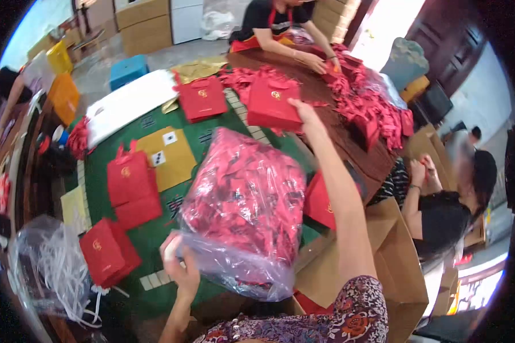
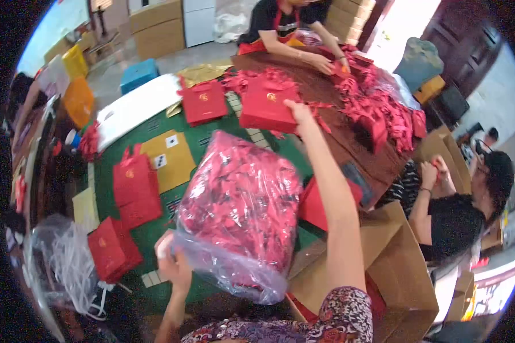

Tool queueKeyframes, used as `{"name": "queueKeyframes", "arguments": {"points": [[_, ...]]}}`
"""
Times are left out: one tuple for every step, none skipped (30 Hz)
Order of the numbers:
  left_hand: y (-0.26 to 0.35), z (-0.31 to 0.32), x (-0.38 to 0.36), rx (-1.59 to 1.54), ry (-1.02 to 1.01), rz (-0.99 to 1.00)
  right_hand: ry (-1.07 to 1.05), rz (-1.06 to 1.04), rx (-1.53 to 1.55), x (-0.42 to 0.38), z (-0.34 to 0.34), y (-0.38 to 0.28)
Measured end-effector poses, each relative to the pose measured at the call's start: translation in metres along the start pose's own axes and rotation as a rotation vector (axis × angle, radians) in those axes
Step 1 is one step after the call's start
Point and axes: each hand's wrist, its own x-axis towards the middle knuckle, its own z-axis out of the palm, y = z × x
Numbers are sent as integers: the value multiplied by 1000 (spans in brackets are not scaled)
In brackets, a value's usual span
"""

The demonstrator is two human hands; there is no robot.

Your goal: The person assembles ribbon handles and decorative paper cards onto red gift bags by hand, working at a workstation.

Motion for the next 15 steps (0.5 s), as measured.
{"name": "queueKeyframes", "arguments": {"points": [[7, -8, -3, 78, 15, 21, 58, 22, 36, -16, 12, -7], [0, -15, -10, 85, 27, 24, 52, 31, 55, 1, 3, 7], [0, -22, -13, 103, 2, 24, 25, -27, 24, 23, -6, 23], [3, -28, -16, 127, -20, 22, 35, -22, 69, 27, -2, 26], [5, -32, -21, 123, -26, 30, 19, -35, 70, 33, -3, 32], [6, -36, -26, 173, -60, -2, -1, -48, 72, 38, -3, 35], [6, -38, -32, 223, -92, -36, 1, -53, 75, 38, 1, 33], [4, -40, -40, 222, -90, -31, 7, -57, 36, 38, 4, 32], [4, -41, -49, 208, -123, -105, 12, -57, -4, 38, 7, 31], [4, -41, -58, 195, -152, -182, 7, -58, -4, 47, 5, 33], [1, -36, -69, 105, -106, -224, 9, -67, 11, 56, 5, 37], [3, -36, -71, 119, -96, -234, 5, -71, 27, 63, 8, 44], [6, -36, -70, 137, -116, -207, 29, -59, -16, 62, 9, 44], [6, -36, -69, 154, -135, -180, 50, -50, 31, 64, 14, 45], [2, -35, -70, 133, -128, -219, 54, -52, 36, 63, 16, 45]]}}
